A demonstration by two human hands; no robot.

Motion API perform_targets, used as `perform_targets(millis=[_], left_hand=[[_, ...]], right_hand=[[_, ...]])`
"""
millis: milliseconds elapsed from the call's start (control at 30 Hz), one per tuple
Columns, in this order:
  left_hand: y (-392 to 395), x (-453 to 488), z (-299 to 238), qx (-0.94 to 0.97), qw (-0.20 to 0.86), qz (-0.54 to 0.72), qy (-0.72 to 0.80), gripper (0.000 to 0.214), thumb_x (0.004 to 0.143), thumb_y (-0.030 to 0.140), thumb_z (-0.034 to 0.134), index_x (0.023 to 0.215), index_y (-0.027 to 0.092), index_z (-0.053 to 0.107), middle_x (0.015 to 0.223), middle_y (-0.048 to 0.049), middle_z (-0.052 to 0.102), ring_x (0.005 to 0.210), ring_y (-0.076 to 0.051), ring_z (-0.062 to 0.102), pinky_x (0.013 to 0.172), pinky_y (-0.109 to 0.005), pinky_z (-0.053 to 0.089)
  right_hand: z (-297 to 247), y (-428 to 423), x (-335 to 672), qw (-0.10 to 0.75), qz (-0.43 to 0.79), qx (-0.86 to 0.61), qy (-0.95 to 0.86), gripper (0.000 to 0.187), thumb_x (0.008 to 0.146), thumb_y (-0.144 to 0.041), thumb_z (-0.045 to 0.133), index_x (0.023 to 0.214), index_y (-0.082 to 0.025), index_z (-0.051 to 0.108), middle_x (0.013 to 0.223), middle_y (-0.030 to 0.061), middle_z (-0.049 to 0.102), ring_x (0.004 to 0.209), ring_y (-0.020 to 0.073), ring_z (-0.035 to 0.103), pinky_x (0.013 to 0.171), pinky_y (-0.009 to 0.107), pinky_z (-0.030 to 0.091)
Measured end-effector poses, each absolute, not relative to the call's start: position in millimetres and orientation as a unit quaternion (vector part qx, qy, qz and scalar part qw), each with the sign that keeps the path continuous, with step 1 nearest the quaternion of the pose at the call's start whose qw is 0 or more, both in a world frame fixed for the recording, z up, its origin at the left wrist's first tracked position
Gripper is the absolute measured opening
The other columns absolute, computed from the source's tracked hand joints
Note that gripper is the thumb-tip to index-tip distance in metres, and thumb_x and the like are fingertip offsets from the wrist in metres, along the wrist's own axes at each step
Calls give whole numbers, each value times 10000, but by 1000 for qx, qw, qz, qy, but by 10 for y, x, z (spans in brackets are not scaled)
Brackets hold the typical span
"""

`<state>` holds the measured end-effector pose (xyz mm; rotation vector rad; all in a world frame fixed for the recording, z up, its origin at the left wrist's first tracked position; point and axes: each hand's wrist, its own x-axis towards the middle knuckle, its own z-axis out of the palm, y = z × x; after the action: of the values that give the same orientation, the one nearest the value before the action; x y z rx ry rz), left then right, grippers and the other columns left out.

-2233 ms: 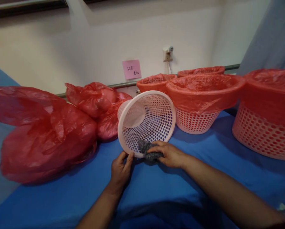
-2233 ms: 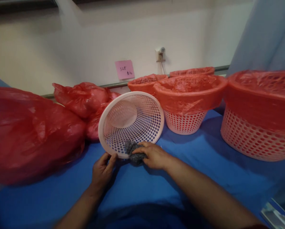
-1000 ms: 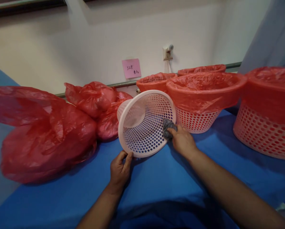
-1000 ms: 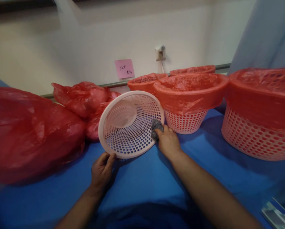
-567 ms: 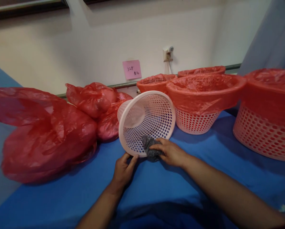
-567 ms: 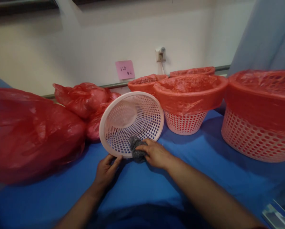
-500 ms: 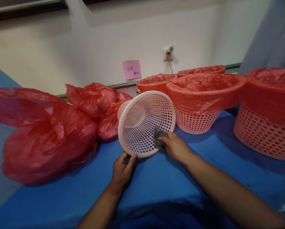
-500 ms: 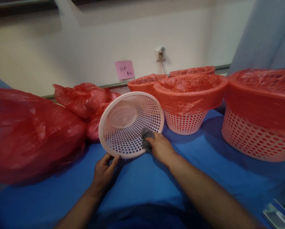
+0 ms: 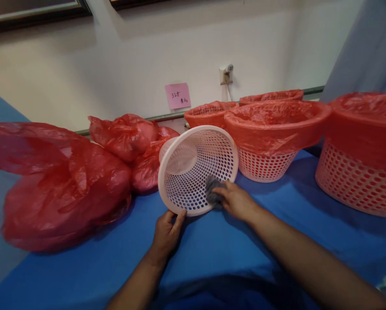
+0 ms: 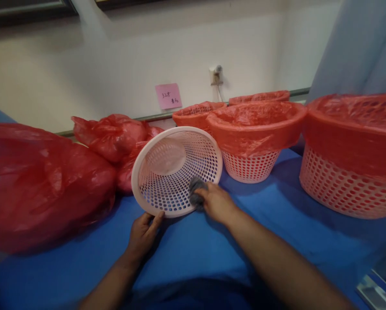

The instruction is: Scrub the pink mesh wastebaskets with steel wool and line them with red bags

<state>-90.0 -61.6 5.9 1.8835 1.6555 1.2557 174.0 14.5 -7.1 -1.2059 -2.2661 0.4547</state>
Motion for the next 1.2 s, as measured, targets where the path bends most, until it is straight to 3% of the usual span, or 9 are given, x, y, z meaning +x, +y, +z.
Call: perform_targets(millis=[133, 267, 433, 667, 733, 867, 967, 1133, 1200], left_hand=[[-632, -908, 75, 650, 136, 474, 579, 344, 930, 463, 631, 774, 177, 740, 701, -35, 774, 653, -202, 724, 666, -287, 596], [-580, -880, 5, 668, 196, 435, 571, 308, 907, 460, 677, 919, 168, 775, 860, -61, 828, 772, -227, 767, 730, -313, 619], [-547, -873, -62, 695, 248, 384, 555, 300, 916, 419, 659, 1030, 181, 799, 1021, -80, 844, 901, -257, 790, 846, -368, 631], [-626, -911, 47, 662, 149, 457, 575, 284, 921, 429, 651, 829, 176, 740, 769, -34, 782, 714, -202, 728, 714, -290, 585], [-622, -896, 58, 663, 154, 458, 572, 291, 926, 429, 640, 822, 174, 731, 763, -35, 776, 706, -196, 721, 713, -282, 580], [-599, -872, 49, 670, 174, 441, 571, 344, 950, 441, 578, 814, 167, 734, 768, -52, 786, 699, -200, 724, 711, -282, 584], [-620, -879, 61, 678, 161, 433, 571, 346, 954, 414, 558, 779, 166, 724, 742, -51, 777, 671, -192, 712, 683, -266, 574], [-687, -906, 104, 655, 113, 477, 575, 369, 975, 397, 546, 721, 174, 695, 663, -33, 726, 612, -167, 667, 633, -248, 546], [-681, -902, 93, 650, 126, 481, 575, 364, 973, 410, 563, 734, 174, 705, 681, -36, 738, 633, -174, 684, 655, -256, 559]], right_hand=[[-60, 276, 1947, 287, 88, -573, -762, 530, 929, -35, 482, 1391, -194, 685, 1280, 185, 608, 1150, 316, 588, 1026, 456, 482], [-135, 164, 1760, 273, 143, -456, -835, 545, 839, -18, 590, 1308, -255, 734, 1229, 111, 632, 1137, 271, 608, 1015, 395, 508], [-151, 66, 1593, 279, 243, -313, -875, 677, 778, 0, 648, 1364, -335, 688, 1317, 50, 616, 1206, 209, 612, 1064, 334, 502], [-50, 286, 1946, 258, 52, -597, -758, 539, 925, -21, 474, 1369, -218, 706, 1289, 195, 612, 1152, 336, 605, 1015, 498, 506], [-63, 239, 1898, 253, 86, -556, -787, 540, 896, -14, 508, 1358, -206, 714, 1247, 187, 622, 1142, 335, 606, 1013, 499, 511], [-120, 56, 1640, 265, 242, -347, -866, 605, 801, -27, 661, 1329, -314, 726, 1236, 59, 646, 1131, 218, 637, 1037, 344, 521], [-126, 51, 1613, 276, 332, -266, -861, 629, 786, -39, 692, 1349, -320, 705, 1246, 30, 655, 1141, 182, 643, 1047, 310, 514], [-42, 245, 1921, 268, 119, -544, -786, 547, 899, -55, 559, 1395, -252, 680, 1285, 130, 624, 1158, 282, 611, 1041, 434, 502], [-25, 248, 1957, 257, 82, -572, -775, 539, 916, -49, 522, 1404, -216, 678, 1276, 164, 619, 1153, 309, 610, 1027, 460, 505]])
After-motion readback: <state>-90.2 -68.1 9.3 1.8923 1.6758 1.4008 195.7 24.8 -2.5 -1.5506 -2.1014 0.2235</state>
